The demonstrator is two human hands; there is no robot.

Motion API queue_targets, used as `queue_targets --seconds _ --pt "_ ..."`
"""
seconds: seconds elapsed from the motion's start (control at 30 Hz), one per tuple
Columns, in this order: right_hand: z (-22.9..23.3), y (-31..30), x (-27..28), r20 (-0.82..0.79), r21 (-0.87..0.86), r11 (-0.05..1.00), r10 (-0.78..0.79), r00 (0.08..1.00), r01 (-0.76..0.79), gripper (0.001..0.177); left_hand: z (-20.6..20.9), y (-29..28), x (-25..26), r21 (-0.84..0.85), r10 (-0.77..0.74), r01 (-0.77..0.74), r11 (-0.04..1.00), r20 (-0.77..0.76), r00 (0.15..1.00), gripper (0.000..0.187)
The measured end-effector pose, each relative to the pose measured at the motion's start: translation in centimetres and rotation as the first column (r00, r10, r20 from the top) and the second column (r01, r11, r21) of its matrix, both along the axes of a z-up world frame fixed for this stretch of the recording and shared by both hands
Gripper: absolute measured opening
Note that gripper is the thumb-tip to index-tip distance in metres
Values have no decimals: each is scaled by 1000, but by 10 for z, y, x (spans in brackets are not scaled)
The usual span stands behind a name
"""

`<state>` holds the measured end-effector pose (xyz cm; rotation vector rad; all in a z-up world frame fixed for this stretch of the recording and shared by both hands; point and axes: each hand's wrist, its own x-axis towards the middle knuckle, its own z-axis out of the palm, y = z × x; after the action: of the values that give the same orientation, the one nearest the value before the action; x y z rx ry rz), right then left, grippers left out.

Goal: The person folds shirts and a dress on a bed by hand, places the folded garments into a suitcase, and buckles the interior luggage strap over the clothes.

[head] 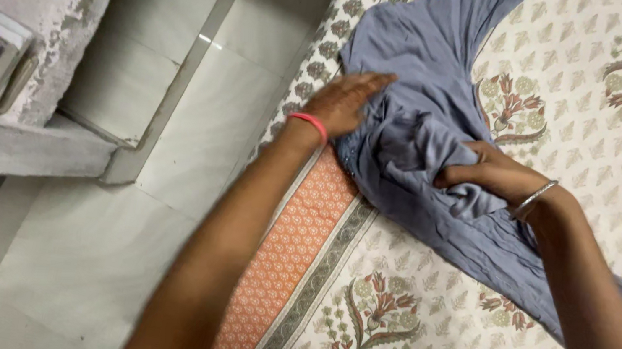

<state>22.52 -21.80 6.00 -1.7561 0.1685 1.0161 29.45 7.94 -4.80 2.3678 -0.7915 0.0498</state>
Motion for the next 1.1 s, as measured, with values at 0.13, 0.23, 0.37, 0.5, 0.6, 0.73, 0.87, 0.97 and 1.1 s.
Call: queue_targets --seconds 0.13,0.23,0.37,0.5,0.6,0.73,0.87,0.97,1.1 --pt "30 3 7 116 -229 959 195 974 -165 61 12 -7 -1 282 111 -40 959 -240 964 32" --pt "46 -12 -2 46 -254 942 236 971 -217 66 45 30 -15 280 306 -193 941 -452 838 24" --pt "22 -65 -18 -76 -274 943 175 982 -189 103 86 105 -40 369 329 -169 914 -432 840 34" --pt "-49 -74 -51 -168 -397 854 291 942 -335 100 96 124 -59 468 242 30 883 -510 826 31" --pt "-67 -73 -56 -27 -508 733 510 860 -451 82 99 103 -67 417 376 -133 899 -579 723 29" --pt "-57 -72 -16 119 -680 674 488 865 -287 46 100 79 -61 163 358 -321 933 -333 872 24" --pt "-81 -66 82 573 -630 756 299 763 177 41 96 41 -31 -27 387 -389 921 -45 921 22" --pt "-134 -68 170 839 -330 831 40 543 448 49 78 1 9 -40 280 -302 952 -275 920 21" --pt "-182 -59 261 917 84 796 -297 266 599 82 29 -51 57 -237 201 -354 905 -495 845 26"
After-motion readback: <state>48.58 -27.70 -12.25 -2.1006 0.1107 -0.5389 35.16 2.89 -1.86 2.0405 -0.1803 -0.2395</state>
